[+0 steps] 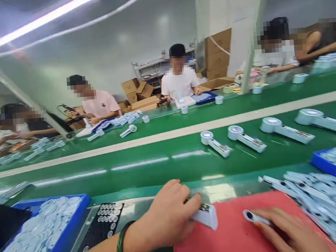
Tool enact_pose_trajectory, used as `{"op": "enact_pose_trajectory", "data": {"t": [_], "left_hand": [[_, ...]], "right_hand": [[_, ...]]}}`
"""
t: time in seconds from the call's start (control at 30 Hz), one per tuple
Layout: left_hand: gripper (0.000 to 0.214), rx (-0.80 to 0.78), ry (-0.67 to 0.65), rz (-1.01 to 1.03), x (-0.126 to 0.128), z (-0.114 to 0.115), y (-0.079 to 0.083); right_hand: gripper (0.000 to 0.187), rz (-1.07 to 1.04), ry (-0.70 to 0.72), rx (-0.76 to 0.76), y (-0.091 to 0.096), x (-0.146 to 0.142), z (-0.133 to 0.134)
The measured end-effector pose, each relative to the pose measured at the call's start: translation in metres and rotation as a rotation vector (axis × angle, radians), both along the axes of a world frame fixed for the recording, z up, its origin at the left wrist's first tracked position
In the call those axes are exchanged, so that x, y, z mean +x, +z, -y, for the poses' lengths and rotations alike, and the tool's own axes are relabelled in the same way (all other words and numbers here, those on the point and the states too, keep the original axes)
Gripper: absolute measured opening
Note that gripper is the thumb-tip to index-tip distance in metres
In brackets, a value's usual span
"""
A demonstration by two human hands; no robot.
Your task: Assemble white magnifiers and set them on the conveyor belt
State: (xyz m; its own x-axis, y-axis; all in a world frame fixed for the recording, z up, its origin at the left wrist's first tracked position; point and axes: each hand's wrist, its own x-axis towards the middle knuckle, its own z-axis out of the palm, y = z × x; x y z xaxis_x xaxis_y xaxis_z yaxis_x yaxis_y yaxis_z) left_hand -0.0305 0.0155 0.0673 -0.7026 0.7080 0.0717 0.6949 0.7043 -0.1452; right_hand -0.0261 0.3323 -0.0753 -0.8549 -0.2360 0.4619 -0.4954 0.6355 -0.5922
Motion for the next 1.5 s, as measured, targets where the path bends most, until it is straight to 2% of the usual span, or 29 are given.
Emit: {"op": "enact_pose_trajectory", "data": {"t": [0.03, 0.1, 0.2, 0.3, 0.37, 0.47, 0.6, 0.7, 0.8, 0.9, 1.1, 1.27, 1.37, 1.43, 1.5], "left_hand": [[0.032, 0.016, -0.092, -0.032, 0.007, -0.025, -0.002], [0.033, 0.036, -0.183, -0.054, 0.015, -0.062, -0.009], [0.039, 0.039, -0.194, 0.004, 0.014, -0.086, -0.024], [0.051, 0.066, -0.119, 0.199, 0.009, -0.081, -0.036], [0.049, 0.137, -0.038, 0.324, 0.010, -0.071, -0.040], [0.041, 0.292, 0.029, 0.398, 0.013, -0.060, -0.044], [0.037, 0.480, -0.025, 0.419, 0.015, -0.059, -0.048], [0.034, 0.609, -0.084, 0.451, 0.014, -0.061, -0.050], [0.022, 0.683, -0.108, 0.471, 0.013, -0.060, -0.050], [0.016, 0.718, -0.081, 0.488, 0.015, -0.061, -0.049], [0.011, 0.708, 0.062, 0.533, 0.019, -0.067, -0.043], [0.013, 0.697, 0.100, 0.570, 0.019, -0.070, -0.043], [0.014, 0.692, 0.056, 0.534, 0.020, -0.070, -0.044], [0.013, 0.674, -0.011, 0.471, 0.025, -0.068, -0.044], [0.014, 0.637, -0.047, 0.415, 0.034, -0.066, -0.043]], "right_hand": [[0.023, 0.072, 0.026, 0.004, 0.001, 0.005, -0.006], [0.026, 0.143, -0.018, -0.033, 0.008, 0.009, -0.013], [0.028, 0.171, -0.077, -0.096, 0.019, 0.007, -0.015], [0.031, 0.184, -0.118, -0.140, 0.029, 0.009, -0.015], [0.030, 0.216, -0.125, -0.152, 0.037, 0.015, -0.012], [0.023, 0.246, -0.009, -0.128, 0.053, 0.026, -0.003], [0.017, 0.179, 0.194, 0.023, 0.071, 0.038, 0.020], [0.017, 0.113, 0.201, 0.129, 0.074, 0.042, 0.033], [0.014, 0.120, 0.208, 0.159, 0.073, 0.042, 0.037], [0.013, 0.151, 0.218, 0.123, 0.073, 0.042, 0.035], [0.014, 0.183, 0.187, 0.021, 0.072, 0.044, 0.032], [0.010, 0.251, 0.168, -0.193, 0.057, 0.043, 0.035], [0.010, 0.333, 0.181, -0.312, 0.052, 0.043, 0.034], [0.010, 0.411, 0.215, -0.311, 0.054, 0.045, 0.031], [0.023, 0.475, 0.245, -0.257, 0.058, 0.049, 0.026]]}}
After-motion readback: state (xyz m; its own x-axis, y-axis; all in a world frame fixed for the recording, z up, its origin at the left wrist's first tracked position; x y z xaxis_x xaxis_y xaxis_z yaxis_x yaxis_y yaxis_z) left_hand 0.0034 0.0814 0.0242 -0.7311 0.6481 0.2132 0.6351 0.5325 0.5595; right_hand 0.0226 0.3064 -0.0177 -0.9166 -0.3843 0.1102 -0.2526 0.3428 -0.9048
